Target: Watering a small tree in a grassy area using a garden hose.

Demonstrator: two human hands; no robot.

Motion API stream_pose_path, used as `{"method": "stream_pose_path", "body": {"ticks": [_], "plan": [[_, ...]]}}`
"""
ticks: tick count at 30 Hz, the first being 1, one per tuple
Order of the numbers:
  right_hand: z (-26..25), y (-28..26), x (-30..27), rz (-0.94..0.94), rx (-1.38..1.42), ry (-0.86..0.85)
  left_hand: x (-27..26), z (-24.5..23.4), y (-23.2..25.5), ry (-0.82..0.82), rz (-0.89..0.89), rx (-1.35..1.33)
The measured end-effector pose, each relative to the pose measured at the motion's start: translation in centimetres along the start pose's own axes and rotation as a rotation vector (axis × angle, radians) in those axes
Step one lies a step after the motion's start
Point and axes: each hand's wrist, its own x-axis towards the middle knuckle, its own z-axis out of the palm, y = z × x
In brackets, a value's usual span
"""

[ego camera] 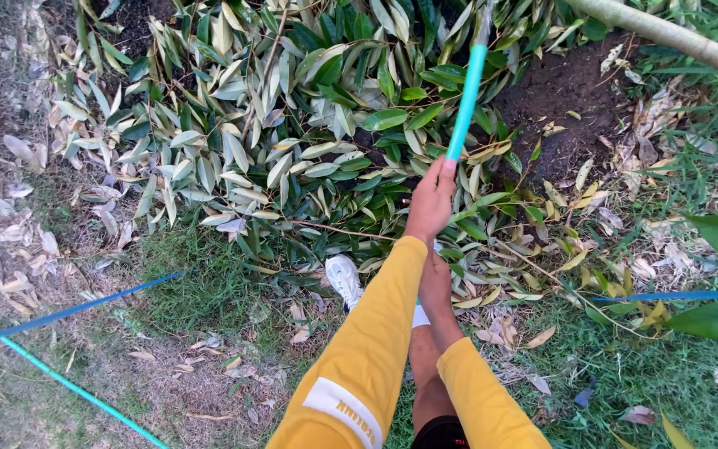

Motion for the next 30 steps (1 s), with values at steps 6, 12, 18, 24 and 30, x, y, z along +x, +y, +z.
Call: {"method": "stream_pose_path", "body": {"ticks": [6, 12, 18, 24, 30], "plan": [[-0.4, -0.8, 0.7, -0.047, -0.076, 0.007, 0.5, 0.7, 1.2, -0.007, 0.093, 0.084], [-0.6, -3.4, -0.1, -0.007, -0.211, 0.095, 0.6, 1.5, 1.6, 0.000, 0.014, -0.025], [-1.2, -2.7, -0.1, -0.005, -0.128, 0.093, 0.6, 2.2, 1.4, -0.021, 0.056, 0.001], [-1.6, -0.9, -0.4, 0.045, -0.175, 0.118, 0.4, 1.9, -0.3, -0.031, 0.006, -0.032], [-1.2, -1.5, -0.9, 0.061, -0.128, 0.103, -0.2, 1.6, 0.0, -0.021, 0.002, -0.153]]}}
